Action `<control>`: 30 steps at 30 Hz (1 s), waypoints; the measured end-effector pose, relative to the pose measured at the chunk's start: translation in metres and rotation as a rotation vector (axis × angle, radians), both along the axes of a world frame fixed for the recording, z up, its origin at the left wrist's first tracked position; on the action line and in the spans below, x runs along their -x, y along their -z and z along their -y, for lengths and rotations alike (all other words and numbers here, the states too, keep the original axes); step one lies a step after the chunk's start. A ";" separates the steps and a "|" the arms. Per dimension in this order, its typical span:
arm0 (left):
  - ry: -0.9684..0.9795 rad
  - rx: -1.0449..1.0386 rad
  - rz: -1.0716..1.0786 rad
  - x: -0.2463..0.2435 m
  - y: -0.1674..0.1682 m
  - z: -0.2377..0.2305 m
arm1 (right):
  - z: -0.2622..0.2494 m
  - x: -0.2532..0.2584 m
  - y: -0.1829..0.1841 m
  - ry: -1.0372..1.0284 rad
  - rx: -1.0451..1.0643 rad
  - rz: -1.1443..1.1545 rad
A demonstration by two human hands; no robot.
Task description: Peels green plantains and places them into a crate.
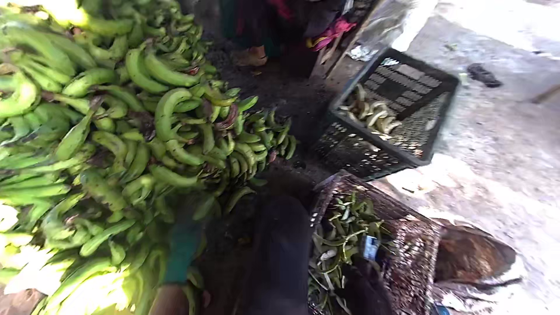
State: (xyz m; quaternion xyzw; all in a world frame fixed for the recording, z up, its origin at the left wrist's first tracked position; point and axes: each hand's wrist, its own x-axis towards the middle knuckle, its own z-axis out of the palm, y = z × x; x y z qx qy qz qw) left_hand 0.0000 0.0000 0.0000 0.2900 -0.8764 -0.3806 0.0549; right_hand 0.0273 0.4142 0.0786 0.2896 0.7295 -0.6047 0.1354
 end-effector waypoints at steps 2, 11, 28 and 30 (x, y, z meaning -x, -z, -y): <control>0.039 -0.165 -0.307 0.028 -0.062 -0.025 | 0.010 -0.009 0.000 0.004 0.152 -0.074; 0.613 -0.890 -0.705 0.085 -0.193 -0.219 | 0.012 0.003 -0.078 -0.030 -0.473 -0.575; 0.639 -1.244 -0.190 0.090 -0.167 -0.306 | -0.032 0.002 -0.033 -0.135 -0.594 -0.921; 0.564 -1.176 -0.140 0.077 -0.170 -0.316 | -0.037 0.024 -0.038 -0.088 -0.809 -0.875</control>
